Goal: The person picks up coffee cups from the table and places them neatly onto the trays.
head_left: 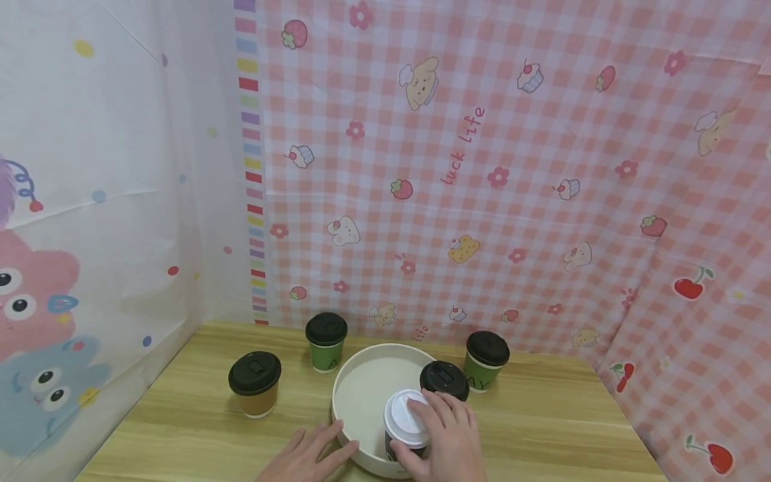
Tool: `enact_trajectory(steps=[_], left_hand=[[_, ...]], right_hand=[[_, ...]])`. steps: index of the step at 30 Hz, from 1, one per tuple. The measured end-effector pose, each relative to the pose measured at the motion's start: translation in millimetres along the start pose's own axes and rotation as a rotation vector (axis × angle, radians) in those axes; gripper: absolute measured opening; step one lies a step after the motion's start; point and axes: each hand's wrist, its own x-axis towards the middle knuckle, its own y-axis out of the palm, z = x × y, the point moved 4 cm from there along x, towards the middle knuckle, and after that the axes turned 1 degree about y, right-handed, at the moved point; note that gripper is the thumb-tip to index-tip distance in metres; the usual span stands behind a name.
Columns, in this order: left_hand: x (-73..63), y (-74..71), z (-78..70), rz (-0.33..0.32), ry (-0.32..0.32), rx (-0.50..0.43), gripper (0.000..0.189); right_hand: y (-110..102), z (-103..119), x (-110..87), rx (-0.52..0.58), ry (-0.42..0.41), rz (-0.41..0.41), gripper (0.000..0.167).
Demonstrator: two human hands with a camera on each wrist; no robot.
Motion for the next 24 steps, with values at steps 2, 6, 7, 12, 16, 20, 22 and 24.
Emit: enact_trajectory(steps=[2, 6, 7, 12, 16, 20, 22, 24], left_hand=[[0.4, 1.0, 0.7, 0.001, 0.002, -0.001, 0.079], [0.8, 2.4, 1.9, -0.003, 0.002, 0.001, 0.079], [0.8, 2.7, 2.1, -0.006, 0.003, 0.003, 0.079], [0.8, 3.4, 2.3, -0.004, -0.005, -0.006, 0.08], [0.9, 3.6, 1.8, 0.001, -0.015, -0.015, 0.079], [0.7, 3.1, 0.9, -0.006, -0.016, -0.009, 0.079], [0.5, 2.8, 0.4, -0.011, -0.015, -0.004, 0.079], [0.4, 2.4, -0.2, -0.009, -0.019, -0.006, 0.079]], right_hand=[[-0.1, -0.1, 0.4, 0.002, -0.005, -0.004, 0.068], [-0.5, -0.5, 0.9, 0.007, -0.005, -0.006, 0.066], [-0.6, -0.6, 1.0, 0.008, -0.004, -0.007, 0.066], [-0.3, -2.0, 0.9, 0.004, -0.002, -0.012, 0.065], [-0.8, -1.9, 0.7, -0.008, -0.005, -0.017, 0.065], [-1.4, -0.5, 0.6, -0.033, 0.008, -0.003, 0.066], [-1.9, 0.6, 0.6, -0.043, 0.02, 0.008, 0.068], [-2.7, 1.4, 0.5, -0.048, 0.028, 0.018, 0.07]])
